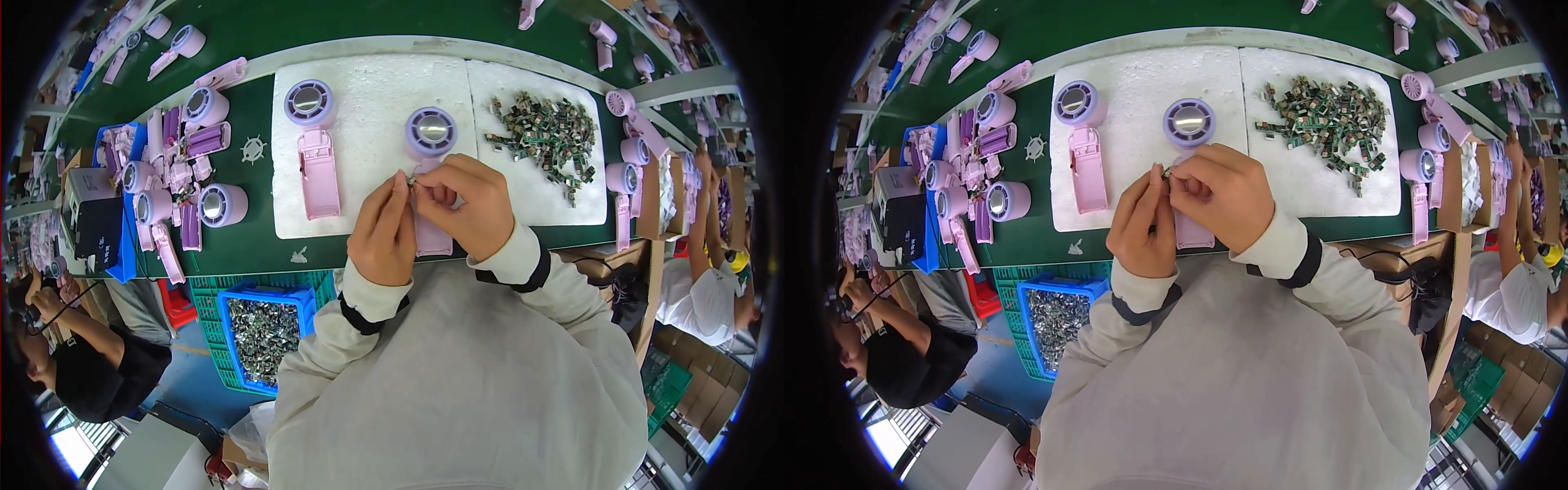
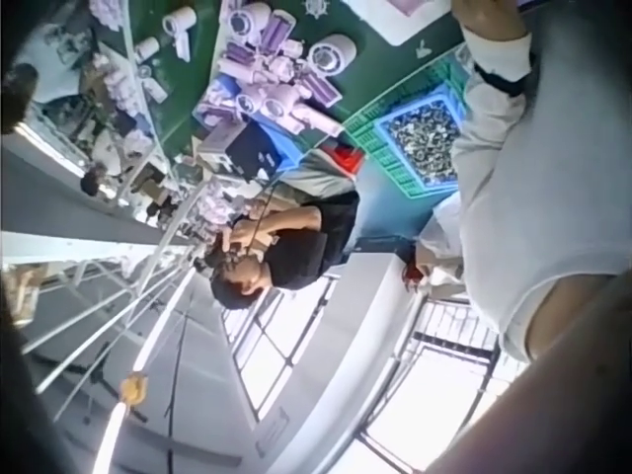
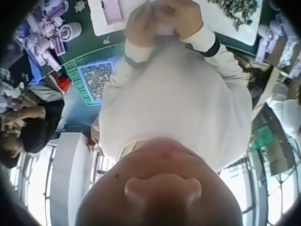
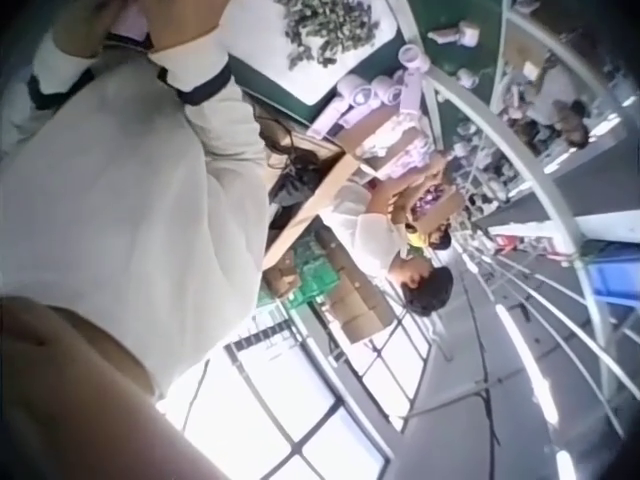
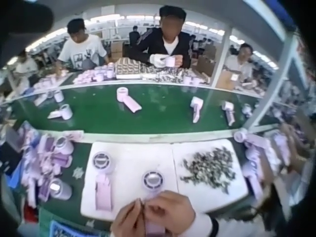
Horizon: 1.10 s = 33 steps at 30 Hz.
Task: The person picks up a circuit board and connects a wire to it before placing the board into the handle of a handheld fan. They then pick up a plastic cover and snap it onto the fan handle to secure the components.
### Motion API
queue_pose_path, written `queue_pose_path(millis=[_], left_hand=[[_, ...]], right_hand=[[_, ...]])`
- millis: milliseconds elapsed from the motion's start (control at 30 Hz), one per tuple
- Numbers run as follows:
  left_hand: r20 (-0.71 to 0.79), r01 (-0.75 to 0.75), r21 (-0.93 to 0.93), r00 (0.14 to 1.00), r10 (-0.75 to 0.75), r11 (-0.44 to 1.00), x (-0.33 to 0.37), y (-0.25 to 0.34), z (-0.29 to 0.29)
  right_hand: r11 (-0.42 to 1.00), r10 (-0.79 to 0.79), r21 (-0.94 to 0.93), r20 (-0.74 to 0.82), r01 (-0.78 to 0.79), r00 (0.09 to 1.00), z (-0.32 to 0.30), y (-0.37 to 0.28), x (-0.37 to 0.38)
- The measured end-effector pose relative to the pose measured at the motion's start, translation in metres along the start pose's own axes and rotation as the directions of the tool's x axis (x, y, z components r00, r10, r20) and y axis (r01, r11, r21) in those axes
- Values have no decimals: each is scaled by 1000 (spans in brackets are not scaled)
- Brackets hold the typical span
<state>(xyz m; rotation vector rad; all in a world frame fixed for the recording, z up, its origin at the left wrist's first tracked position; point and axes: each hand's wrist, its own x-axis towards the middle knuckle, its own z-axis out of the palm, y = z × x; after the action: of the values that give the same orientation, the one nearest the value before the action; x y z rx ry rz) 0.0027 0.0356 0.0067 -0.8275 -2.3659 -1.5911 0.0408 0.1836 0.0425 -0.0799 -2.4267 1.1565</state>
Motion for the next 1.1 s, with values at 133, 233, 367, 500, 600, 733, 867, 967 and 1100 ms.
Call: queue_pose_path(millis=[133, 233, 367, 500, 600, 733, 867, 967, 1100], left_hand=[[28, 29, -126, 999, -26, 992, 19, 3, -2], [34, 55, -214, 998, -48, 975, 32, 10, 0], [240, -155, -110, 954, 177, 982, 57, 12, 23], [343, -291, -72, 891, 297, 954, 56, 4, 82], [413, -385, -18, 838, 357, 923, 57, -3, 102], [530, -402, 72, 791, 306, 913, 58, -3, 96], [564, -369, 132, 791, 237, 920, 45, 11, 69], [438, -391, 153, 850, 292, 908, 32, 9, 49], [270, -259, 266, 945, 186, 928, 19, -7, 15]], right_hand=[[995, 92, 13, 175, -96, 980, -29, 10, 24], [920, 204, 243, 378, -309, 903, -59, 36, 68], [850, 166, 369, 489, -375, 856, -106, 125, 160], [888, 401, 127, 258, -442, 879, -148, 178, 227], [961, 260, -101, 3, -259, 966, -161, 205, 253], [949, 304, -104, 34, -299, 952, -125, 191, 258], [935, 221, -321, 197, -151, 955, -84, 181, 273], [857, 113, -512, 69, -62, 991, -36, 182, 284], [706, 215, -692, 10, -149, 976, 14, 175, 301]])
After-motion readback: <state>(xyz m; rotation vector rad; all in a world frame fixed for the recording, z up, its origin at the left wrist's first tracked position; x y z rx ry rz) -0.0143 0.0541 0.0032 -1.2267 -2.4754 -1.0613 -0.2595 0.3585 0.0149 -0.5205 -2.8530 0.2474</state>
